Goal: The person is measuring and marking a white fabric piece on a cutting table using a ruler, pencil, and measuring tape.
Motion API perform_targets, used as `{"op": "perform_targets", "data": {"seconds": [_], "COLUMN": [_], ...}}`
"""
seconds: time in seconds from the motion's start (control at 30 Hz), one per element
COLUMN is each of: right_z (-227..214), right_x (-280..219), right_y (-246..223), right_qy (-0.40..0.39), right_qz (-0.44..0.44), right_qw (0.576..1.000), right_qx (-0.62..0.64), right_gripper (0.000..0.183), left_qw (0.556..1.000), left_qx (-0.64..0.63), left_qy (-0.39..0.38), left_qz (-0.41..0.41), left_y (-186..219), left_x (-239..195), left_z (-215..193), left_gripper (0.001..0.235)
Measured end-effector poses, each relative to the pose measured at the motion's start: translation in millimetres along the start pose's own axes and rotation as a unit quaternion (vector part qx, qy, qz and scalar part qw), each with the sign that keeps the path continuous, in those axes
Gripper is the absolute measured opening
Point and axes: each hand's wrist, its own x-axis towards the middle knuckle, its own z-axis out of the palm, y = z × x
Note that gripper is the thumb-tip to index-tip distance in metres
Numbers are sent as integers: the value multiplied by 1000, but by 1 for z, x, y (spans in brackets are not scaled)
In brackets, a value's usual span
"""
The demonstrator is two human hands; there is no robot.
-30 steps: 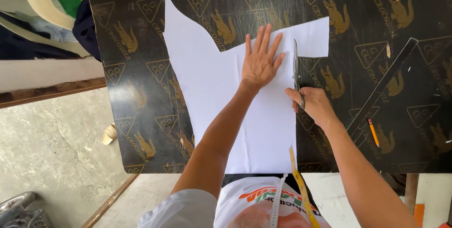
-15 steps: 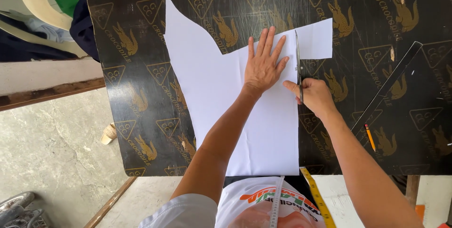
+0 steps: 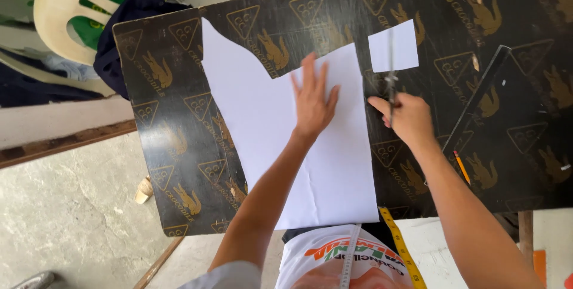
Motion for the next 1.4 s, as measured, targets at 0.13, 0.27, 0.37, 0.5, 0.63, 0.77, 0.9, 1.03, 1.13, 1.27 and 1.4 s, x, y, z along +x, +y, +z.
{"op": "perform_targets", "data": {"seconds": [0.13, 0.27, 0.37, 0.5, 0.63, 0.77, 0.9, 1.03, 1.13, 1.27, 1.4], "right_z": [-63, -119, -155, -187, -159, -111, -97, -72, -23, 32, 72], "right_x": [-51, -114, -110, -96, -101, -107, -71, -35, -17, -29, -17], "right_y": [94, 186, 204, 249, 277, 264, 310, 271, 203, 110, 146], "right_qy": [37, 112, 91, 79, 224, 117, 215, 168, 256, 114, 73], "right_qz": [105, 248, 306, 264, -25, -159, -227, -281, -415, -430, -333], "right_qw": [994, 948, 929, 950, 884, 941, 901, 929, 846, 858, 864], "right_qx": [-9, -167, -185, -147, -410, -274, -300, -175, -214, -258, -371], "right_gripper": [53, 59, 57, 35, 42, 42, 39, 5, 6, 20, 62], "left_qw": [982, 948, 959, 991, 960, 977, 962, 942, 933, 952, 960], "left_qx": [-95, 64, 133, 120, 155, 206, 114, 83, 145, 117, 159], "left_qy": [39, -23, -45, -62, -146, -55, -22, -88, -136, -144, -42], "left_qz": [-157, -311, -245, 5, 182, 19, -246, -312, -301, -245, -227], "left_y": [-18, -40, -53, -124, -102, -84, -53, -55, -70, -85, -127], "left_x": [-120, -201, -162, -93, -33, -93, -201, -283, -318, -331, -311], "left_z": [-22, -33, -45, -35, -64, -60, -80, -116, -126, -149, -155], "left_gripper": [73, 80, 79, 77, 68, 64, 71, 78, 78, 75, 70]}}
